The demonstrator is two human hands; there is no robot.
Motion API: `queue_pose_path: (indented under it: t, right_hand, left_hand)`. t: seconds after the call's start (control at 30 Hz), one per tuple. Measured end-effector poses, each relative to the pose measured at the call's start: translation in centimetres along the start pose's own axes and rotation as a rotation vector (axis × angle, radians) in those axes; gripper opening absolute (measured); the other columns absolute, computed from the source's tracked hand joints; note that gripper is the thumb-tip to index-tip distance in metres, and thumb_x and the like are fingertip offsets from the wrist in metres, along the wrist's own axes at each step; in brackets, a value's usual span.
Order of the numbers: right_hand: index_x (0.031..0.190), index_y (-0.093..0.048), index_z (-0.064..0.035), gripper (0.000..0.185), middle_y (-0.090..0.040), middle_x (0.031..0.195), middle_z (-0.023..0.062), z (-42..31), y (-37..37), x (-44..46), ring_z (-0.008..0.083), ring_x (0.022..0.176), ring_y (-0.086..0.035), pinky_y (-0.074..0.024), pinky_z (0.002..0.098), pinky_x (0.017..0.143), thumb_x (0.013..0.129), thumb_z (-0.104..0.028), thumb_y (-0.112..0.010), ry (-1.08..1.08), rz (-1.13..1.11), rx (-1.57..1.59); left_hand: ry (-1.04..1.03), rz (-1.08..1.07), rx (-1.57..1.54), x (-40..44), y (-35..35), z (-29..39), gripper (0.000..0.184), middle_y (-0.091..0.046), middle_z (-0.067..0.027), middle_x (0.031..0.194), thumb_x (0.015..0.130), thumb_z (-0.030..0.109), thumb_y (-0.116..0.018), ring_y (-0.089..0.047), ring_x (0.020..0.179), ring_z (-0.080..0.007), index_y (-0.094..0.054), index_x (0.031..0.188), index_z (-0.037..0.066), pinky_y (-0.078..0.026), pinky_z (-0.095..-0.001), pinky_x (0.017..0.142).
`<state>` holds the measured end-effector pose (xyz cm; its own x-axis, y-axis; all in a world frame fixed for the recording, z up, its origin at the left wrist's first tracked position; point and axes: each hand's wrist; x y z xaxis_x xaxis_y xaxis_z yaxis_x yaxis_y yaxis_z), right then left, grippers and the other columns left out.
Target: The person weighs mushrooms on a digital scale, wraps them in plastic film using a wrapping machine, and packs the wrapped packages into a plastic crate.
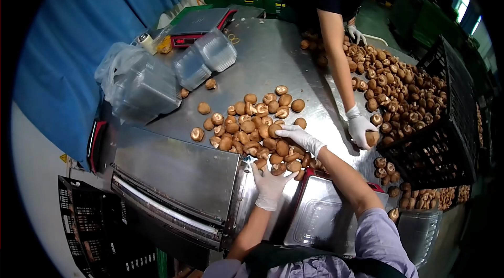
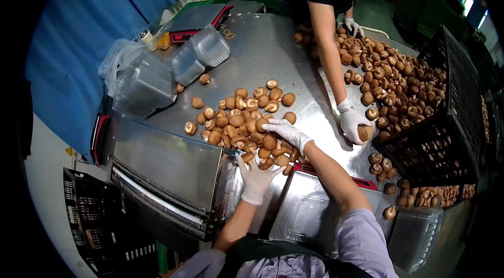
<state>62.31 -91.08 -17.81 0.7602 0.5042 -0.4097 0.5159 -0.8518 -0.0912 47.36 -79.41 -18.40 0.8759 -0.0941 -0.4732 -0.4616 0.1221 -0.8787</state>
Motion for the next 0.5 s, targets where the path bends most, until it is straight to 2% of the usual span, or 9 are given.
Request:
queue_pose_path:
  t: [0.07,0.1,0.13,0.2,0.23,0.33,0.5]
  right_hand:
    - [0.117,-0.059,0.0026,0.047,-0.064,0.104,0.0113,-0.5,-0.3,-0.4,0.0156,0.094,-0.060,-0.0479,0.0264,0.085,0.081,-0.027,-0.069,-0.015,-0.042,-0.041]
    - [0.114,-0.059,0.0042,0.045,-0.065,0.100,0.0112,-0.4,-0.8,-0.9,0.0153,0.089,-0.061,-0.0501,0.0253,0.080,0.080,-0.022,-0.070,0.017,0.007,0.002]
    - [0.117,-0.058,0.0024,0.044,-0.064,0.102,0.0093,-0.8,-1.0,-1.4,0.0137,0.091,-0.060,-0.0495,0.0243,0.082,0.080,-0.019,-0.071,-0.010,0.041,-0.035]
    - [0.115,-0.059,0.0017,0.045,-0.065,0.099,0.0097,-1.2,-1.6,-2.0,0.0139,0.089,-0.061,-0.0498,0.0243,0.080,0.079,-0.021,-0.072,0.034,0.050,-0.122]
    - [0.114,-0.060,0.0008,0.046,-0.064,0.100,0.0109,-1.9,-1.9,-2.6,0.0152,0.091,-0.060,-0.0493,0.0252,0.082,0.076,-0.021,-0.074,0.018,0.024,-0.161]
    - [0.115,-0.059,0.0001,0.050,-0.064,0.101,0.0126,-2.6,-2.8,-3.6,0.0167,0.090,-0.061,-0.0492,0.0262,0.082,0.073,-0.024,-0.074,0.144,0.035,-0.334]
    - [0.119,-0.058,-0.0034,0.054,-0.064,0.108,0.0129,-4.1,-2.9,-5.3,0.0188,0.096,-0.061,-0.0474,0.0277,0.087,0.071,-0.024,-0.075,0.170,0.067,-0.301]
  left_hand:
    - [0.046,0.062,0.114,0.4,-0.4,0.6,0.083,-0.015,-0.0161,0.148,0.081,0.064,-0.048,-0.016,0.137,-0.0393,-0.020,0.144,0.017,-0.019,-0.0679,0.103]
    - [0.072,0.148,0.074,0.6,-0.7,0.8,0.079,-0.021,-0.0168,0.146,0.082,0.059,-0.048,-0.020,0.135,-0.0397,-0.023,0.142,0.013,-0.022,-0.0675,0.103]
    - [0.075,0.138,0.072,0.7,-0.9,0.8,0.079,-0.021,-0.0168,0.146,0.082,0.059,-0.048,-0.020,0.135,-0.0397,-0.023,0.142,0.013,-0.022,-0.0675,0.103]
    - [0.150,-0.021,0.016,0.4,-1.7,0.7,0.076,-0.026,-0.0170,0.144,0.083,0.055,-0.048,-0.023,0.134,-0.0401,-0.025,0.141,0.012,-0.023,-0.0676,0.102]
    - [0.109,0.075,0.128,0.1,-2.6,0.1,0.073,-0.028,-0.0175,0.143,0.084,0.054,-0.047,-0.025,0.134,-0.0403,-0.027,0.140,0.012,-0.023,-0.0677,0.102]
    - [0.154,0.019,0.135,-0.5,-4.4,0.1,0.074,-0.026,-0.0178,0.144,0.084,0.054,-0.046,-0.025,0.134,-0.0405,-0.026,0.141,0.012,-0.022,-0.0678,0.103]
    - [0.181,0.009,0.144,-1.9,-6.1,-0.1,0.073,-0.025,-0.0191,0.145,0.085,0.052,-0.044,-0.024,0.134,-0.0403,-0.024,0.142,0.012,-0.021,-0.0684,0.102]
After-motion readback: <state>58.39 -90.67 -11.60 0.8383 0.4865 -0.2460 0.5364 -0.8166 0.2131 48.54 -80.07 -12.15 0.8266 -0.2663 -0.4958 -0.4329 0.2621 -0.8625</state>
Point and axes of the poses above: each hand's wrist, its own x-axis towards the middle knuckle, its own y-axis out of the back of the hand, z = x × y
